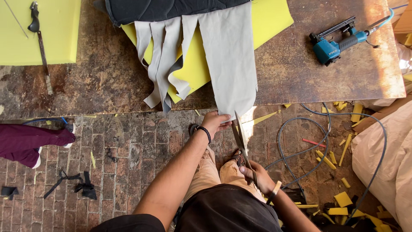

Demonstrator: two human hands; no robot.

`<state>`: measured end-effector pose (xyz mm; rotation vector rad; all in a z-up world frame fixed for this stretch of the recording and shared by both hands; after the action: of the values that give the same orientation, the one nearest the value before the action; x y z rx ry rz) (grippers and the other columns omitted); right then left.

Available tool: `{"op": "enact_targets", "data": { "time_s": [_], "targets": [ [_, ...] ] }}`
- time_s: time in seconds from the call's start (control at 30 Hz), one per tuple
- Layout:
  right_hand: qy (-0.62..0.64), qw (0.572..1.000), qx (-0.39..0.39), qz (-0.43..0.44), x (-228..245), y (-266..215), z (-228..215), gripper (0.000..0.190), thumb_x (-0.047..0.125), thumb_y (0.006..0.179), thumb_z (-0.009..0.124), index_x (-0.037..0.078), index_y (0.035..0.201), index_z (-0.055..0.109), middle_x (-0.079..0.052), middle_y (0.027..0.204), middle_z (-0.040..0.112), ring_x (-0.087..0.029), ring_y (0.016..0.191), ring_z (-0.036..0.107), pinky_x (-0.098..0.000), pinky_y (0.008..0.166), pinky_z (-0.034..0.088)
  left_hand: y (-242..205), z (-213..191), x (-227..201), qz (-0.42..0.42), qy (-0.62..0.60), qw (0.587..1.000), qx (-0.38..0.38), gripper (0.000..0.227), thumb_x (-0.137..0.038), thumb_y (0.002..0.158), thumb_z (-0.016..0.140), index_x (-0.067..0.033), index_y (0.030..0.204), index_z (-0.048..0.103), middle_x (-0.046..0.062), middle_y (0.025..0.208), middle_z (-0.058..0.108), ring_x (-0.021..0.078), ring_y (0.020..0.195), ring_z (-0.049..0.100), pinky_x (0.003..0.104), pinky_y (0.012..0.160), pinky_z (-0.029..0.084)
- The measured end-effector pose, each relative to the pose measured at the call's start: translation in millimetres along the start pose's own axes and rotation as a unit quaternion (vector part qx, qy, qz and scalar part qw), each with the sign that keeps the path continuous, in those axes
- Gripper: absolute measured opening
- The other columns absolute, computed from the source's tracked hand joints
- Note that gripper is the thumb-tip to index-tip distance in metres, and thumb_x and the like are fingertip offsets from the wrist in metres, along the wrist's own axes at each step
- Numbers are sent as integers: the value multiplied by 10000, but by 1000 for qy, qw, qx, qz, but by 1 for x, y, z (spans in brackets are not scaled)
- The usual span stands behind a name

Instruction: The person cuts a yellow foam sheet with a knife, then uses scissors to cut strips from a gray fabric piece. The person folds the fabric strips and places them on the foam, adjusting the arrangement.

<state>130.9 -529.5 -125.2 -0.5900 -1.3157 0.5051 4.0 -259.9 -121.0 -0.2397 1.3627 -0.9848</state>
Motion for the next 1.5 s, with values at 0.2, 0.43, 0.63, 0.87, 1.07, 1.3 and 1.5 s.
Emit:
{"op": "enact_targets", "data": {
  "time_s": [0.2, 0.43, 0.63, 0.87, 1.07, 1.3, 1.5],
  "targets": [
    [45, 998, -31, -5, 55, 14, 16, 342, 342, 858, 770, 60, 1021, 666, 27, 719, 602, -79, 589, 514, -246, 507, 409, -15, 7, -9, 23, 31, 999, 13, 177, -113, 885, 748, -7, 1022, 712, 112, 955, 775, 205, 845, 769, 334, 767, 629],
    [-20, 996, -89, 22, 81, -7, 27, 374, 375, 866, 770, 13, 875, 675, -28, 550, 540, -122, 428, 473, -283, 405, 377, -32, 7, -23, 22, 65, 998, 16, 186, -114, 885, 741, -28, 1049, 723, 106, 980, 792, 182, 859, 771, 321, 768, 639],
    [-49, 994, -93, -25, 106, 17, 25, 417, 434, 843, 788, 38, 869, 661, 6, 563, 567, -96, 444, 521, -257, 416, 424, -39, 5, -34, 28, 114, 992, 38, 183, -93, 882, 762, -6, 1042, 739, 132, 974, 790, 183, 851, 767, 312, 769, 652],
    [2, 994, -105, -28, 130, 21, 32, 439, 460, 838, 753, 28, 879, 684, -3, 540, 548, -117, 420, 510, -266, 397, 410, -48, 3, -49, 56, 166, 984, 41, 162, -92, 865, 773, 7, 982, 719, 123, 935, 786, 182, 807, 777, 314, 728, 659],
    [-17, 994, -108, -23, 148, 28, 35, 564, 478, 818, 782, -65, 953, 719, -14, 569, 551, -130, 443, 488, -287, 404, 366, -59, 3, -59, 106, 334, 937, 3, 194, -142, 814, 810, 13, 889, 721, 138, 836, 771, 198, 717, 743, 324, 624, 600],
    [-79, 989, -115, -39, 172, 53, 31, 578, 551, 845, 720, -2, 1012, 705, 13, 587, 541, -112, 483, 519, -272, 429, 429, -50, 2, -64, 116, 499, 858, -42, 394, -268, 786, 902, 44, 782, 662, 157, 792, 716, 234, 704, 674, 419, 643, 543],
    [-55, 989, -134, -30, 188, 66, 29, 683, 574, 797, 769, -73, 1011, 729, -25, 617, 542, -142, 505, 507, -296, 442, 421, -50, 12, -76, 155, 571, 806, -15, 235, -260, 827, 815, -46, 842, 717, 108, 815, 747, 213, 731, 730, 388, 697, 593]
  ]
}}
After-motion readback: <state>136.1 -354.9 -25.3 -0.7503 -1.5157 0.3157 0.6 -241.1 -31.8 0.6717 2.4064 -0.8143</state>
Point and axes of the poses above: each hand's wrist, its own y-axis towards the middle knuckle, its own z-axis out of the palm, x = y × z, the point moved 1 cm from there along y, towards the middle knuckle
